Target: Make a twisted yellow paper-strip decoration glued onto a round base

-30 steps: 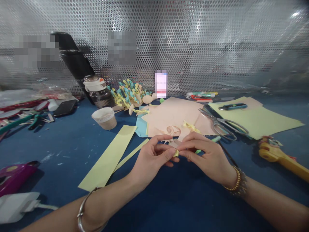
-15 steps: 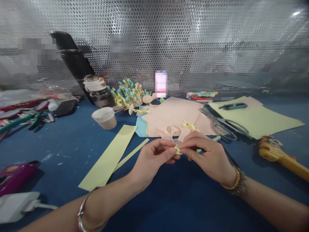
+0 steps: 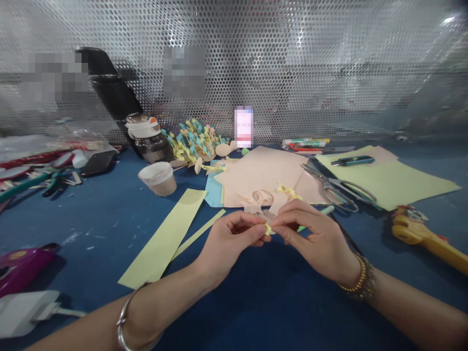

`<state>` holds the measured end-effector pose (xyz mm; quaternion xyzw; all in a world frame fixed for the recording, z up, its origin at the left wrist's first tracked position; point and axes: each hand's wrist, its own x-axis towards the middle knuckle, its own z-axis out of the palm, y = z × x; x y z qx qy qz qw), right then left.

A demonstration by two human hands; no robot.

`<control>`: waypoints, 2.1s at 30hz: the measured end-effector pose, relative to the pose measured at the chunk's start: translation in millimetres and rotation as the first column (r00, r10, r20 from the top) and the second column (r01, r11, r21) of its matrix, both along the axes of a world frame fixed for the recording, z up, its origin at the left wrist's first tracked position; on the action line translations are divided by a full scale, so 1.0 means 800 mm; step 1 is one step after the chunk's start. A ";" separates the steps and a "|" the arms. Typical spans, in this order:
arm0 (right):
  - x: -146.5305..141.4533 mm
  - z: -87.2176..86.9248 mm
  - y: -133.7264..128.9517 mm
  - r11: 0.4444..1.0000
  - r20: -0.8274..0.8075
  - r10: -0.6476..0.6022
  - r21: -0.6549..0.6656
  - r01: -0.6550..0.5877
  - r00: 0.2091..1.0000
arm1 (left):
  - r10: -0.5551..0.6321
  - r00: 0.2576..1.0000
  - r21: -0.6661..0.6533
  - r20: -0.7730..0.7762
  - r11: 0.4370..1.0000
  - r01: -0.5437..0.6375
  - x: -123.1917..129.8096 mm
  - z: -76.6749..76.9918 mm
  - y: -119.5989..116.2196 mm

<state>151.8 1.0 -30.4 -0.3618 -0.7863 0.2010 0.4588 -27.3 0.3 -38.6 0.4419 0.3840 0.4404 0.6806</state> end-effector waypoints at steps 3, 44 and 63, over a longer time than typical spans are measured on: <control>0.000 0.001 0.000 1.000 -0.006 0.005 0.015 -0.005 1.000 | -0.004 1.000 0.007 0.008 1.000 0.004 0.000 0.000 0.000; -0.001 0.000 -0.004 0.990 0.041 -0.047 0.132 0.041 0.998 | 0.014 1.000 0.005 0.019 1.000 -0.014 0.001 0.002 -0.001; 0.000 -0.001 -0.001 0.992 0.028 -0.009 0.122 0.005 1.000 | 0.013 0.996 -0.017 0.083 1.000 -0.012 0.001 -0.001 -0.002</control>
